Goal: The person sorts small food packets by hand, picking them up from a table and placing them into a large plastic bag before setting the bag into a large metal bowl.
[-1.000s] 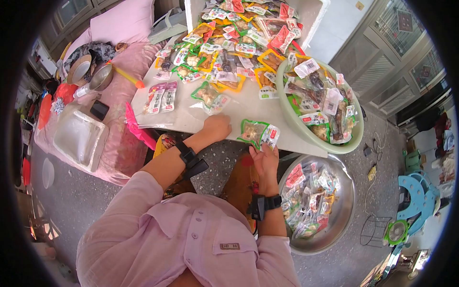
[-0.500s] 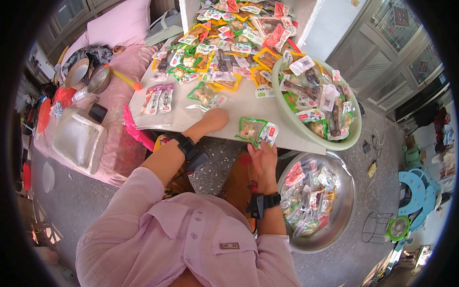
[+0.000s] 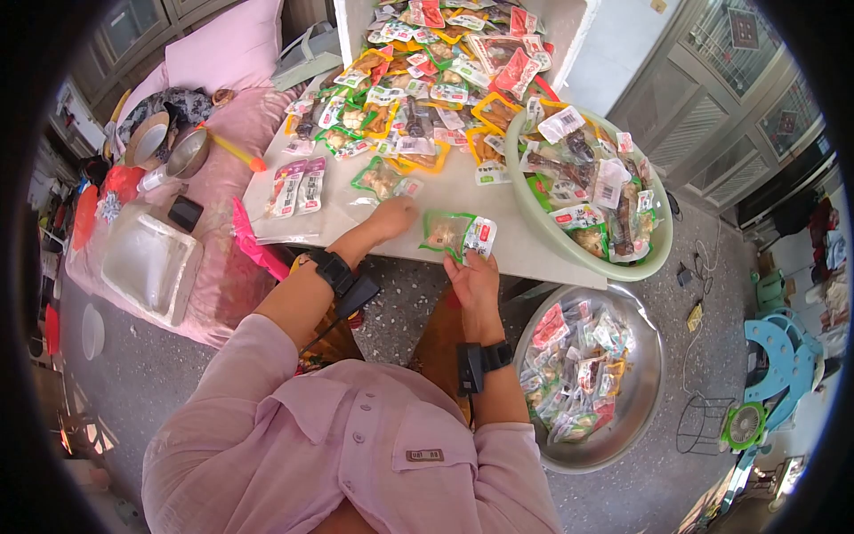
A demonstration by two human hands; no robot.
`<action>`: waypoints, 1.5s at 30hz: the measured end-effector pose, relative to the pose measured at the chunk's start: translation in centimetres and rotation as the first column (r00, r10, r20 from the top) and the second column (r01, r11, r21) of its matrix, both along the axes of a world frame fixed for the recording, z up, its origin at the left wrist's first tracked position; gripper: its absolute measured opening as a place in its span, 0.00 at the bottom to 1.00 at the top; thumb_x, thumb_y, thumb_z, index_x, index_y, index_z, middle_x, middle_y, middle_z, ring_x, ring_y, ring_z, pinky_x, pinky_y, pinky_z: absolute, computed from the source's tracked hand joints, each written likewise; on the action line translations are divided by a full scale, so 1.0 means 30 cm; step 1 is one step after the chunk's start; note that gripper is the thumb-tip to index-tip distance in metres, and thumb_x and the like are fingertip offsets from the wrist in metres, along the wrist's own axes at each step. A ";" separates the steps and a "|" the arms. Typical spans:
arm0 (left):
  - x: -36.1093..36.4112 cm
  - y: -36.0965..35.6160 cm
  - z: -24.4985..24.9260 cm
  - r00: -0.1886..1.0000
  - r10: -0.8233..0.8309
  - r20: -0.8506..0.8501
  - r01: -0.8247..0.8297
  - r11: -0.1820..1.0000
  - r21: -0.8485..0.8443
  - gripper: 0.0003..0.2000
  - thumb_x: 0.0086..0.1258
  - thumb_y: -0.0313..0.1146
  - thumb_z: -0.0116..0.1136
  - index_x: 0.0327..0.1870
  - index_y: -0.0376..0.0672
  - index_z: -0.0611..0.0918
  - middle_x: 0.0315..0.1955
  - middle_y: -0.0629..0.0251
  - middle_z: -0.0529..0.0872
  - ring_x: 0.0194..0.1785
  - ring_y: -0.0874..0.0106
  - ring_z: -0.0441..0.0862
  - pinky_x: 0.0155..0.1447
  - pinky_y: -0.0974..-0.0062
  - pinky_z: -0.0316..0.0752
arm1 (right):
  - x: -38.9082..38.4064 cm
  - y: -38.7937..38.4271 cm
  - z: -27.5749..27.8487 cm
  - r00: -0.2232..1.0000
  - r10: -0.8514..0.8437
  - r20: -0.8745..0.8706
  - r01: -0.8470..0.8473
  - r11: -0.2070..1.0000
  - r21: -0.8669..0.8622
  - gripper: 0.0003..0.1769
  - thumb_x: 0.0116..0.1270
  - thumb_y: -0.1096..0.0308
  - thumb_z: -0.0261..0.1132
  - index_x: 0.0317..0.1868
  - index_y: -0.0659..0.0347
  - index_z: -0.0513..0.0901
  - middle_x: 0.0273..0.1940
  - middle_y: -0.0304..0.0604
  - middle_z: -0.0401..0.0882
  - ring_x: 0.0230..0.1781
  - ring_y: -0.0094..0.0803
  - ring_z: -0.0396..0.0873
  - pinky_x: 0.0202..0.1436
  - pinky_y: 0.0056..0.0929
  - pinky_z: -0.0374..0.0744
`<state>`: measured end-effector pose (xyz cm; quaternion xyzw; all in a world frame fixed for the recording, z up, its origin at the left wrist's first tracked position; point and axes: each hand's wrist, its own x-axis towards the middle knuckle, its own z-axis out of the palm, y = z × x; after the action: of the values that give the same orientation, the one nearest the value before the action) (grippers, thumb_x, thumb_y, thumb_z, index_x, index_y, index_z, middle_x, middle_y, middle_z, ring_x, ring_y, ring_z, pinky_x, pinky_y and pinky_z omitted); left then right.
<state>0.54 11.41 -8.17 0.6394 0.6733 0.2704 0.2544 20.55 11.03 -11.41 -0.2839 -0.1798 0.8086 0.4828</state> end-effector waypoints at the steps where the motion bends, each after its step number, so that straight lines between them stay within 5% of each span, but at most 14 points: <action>1: -0.004 0.000 -0.004 0.999 -0.017 -0.037 0.019 0.998 0.052 0.12 0.56 0.35 0.42 0.28 0.35 0.74 0.28 0.48 0.76 0.35 0.53 0.73 0.39 0.63 0.66 | 0.000 -0.001 0.000 0.999 -0.013 0.038 0.013 1.000 -0.011 0.13 0.59 0.78 0.48 0.45 0.60 0.65 0.41 0.46 0.71 0.38 0.41 0.75 0.38 0.35 0.77; 6: -0.004 -0.005 -0.004 0.973 -0.100 -0.208 0.147 0.964 0.223 0.11 0.57 0.35 0.41 0.26 0.36 0.73 0.28 0.48 0.76 0.36 0.52 0.72 0.40 0.60 0.65 | -0.017 -0.009 0.041 0.999 -0.046 -0.025 0.045 0.999 -0.028 0.13 0.59 0.79 0.47 0.46 0.62 0.64 0.43 0.46 0.70 0.38 0.41 0.74 0.39 0.34 0.77; 15: 0.077 -0.067 0.135 0.963 0.033 -0.267 0.003 0.991 0.133 0.12 0.57 0.36 0.42 0.30 0.38 0.76 0.31 0.52 0.78 0.38 0.56 0.74 0.40 0.61 0.68 | -0.158 0.045 0.009 0.980 -0.015 -0.196 -0.003 0.995 -0.095 0.15 0.59 0.81 0.45 0.48 0.62 0.64 0.45 0.44 0.69 0.43 0.38 0.72 0.44 0.35 0.74; 19: 0.101 -0.050 0.171 0.950 0.102 -0.296 -0.131 0.988 -0.079 0.12 0.56 0.35 0.42 0.33 0.39 0.76 0.34 0.53 0.78 0.39 0.57 0.75 0.39 0.62 0.70 | -0.247 0.051 -0.003 0.963 0.109 -0.248 -0.134 0.987 -0.090 0.16 0.59 0.79 0.47 0.48 0.57 0.64 0.46 0.43 0.68 0.41 0.35 0.72 0.41 0.33 0.74; 25: 0.083 -0.083 0.141 0.957 0.154 -0.246 -0.161 0.987 -0.009 0.12 0.57 0.36 0.42 0.32 0.39 0.76 0.34 0.52 0.77 0.39 0.56 0.75 0.39 0.62 0.70 | -0.133 0.101 0.051 0.889 0.411 0.200 -0.417 0.909 -0.013 0.15 0.57 0.74 0.53 0.46 0.53 0.68 0.39 0.40 0.73 0.36 0.31 0.74 0.36 0.30 0.74; 32: 0.123 -0.071 0.107 0.975 0.119 -0.185 -0.104 0.990 0.093 0.12 0.58 0.38 0.42 0.31 0.38 0.74 0.32 0.51 0.76 0.38 0.55 0.74 0.40 0.61 0.68 | -0.127 0.130 0.049 0.950 0.266 0.164 -0.293 0.941 0.168 0.11 0.53 0.80 0.54 0.39 0.65 0.70 0.35 0.44 0.75 0.36 0.35 0.76 0.38 0.35 0.76; 35: 0.114 -0.076 0.135 0.978 0.160 -0.134 -0.144 0.982 0.119 0.12 0.57 0.38 0.42 0.30 0.38 0.74 0.32 0.51 0.76 0.37 0.55 0.73 0.40 0.61 0.68 | -0.102 0.119 0.059 0.931 0.208 0.299 -0.308 0.887 0.343 0.11 0.52 0.80 0.54 0.39 0.65 0.71 0.35 0.45 0.75 0.37 0.36 0.76 0.43 0.35 0.75; 41: 0.128 -0.103 0.167 0.975 0.127 -0.181 -0.099 0.982 0.159 0.11 0.56 0.37 0.44 0.28 0.39 0.74 0.30 0.51 0.76 0.36 0.55 0.73 0.39 0.61 0.68 | -0.112 0.088 0.100 0.901 0.433 0.017 -0.423 0.873 0.244 0.16 0.53 0.80 0.53 0.45 0.65 0.70 0.41 0.45 0.74 0.40 0.35 0.75 0.45 0.33 0.74; 45: 0.171 -0.122 0.176 0.973 0.095 -0.209 -0.073 0.991 0.108 0.09 0.55 0.35 0.44 0.27 0.39 0.74 0.29 0.51 0.76 0.35 0.55 0.74 0.38 0.61 0.68 | -0.178 0.109 0.037 0.892 0.430 0.139 -0.451 0.869 0.204 0.17 0.54 0.80 0.52 0.47 0.65 0.68 0.43 0.45 0.73 0.42 0.34 0.73 0.46 0.33 0.74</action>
<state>5.66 7.74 -2.88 0.6475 0.7089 0.2438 0.1368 15.23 14.29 -10.28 -0.2131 -0.3536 0.8576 0.3068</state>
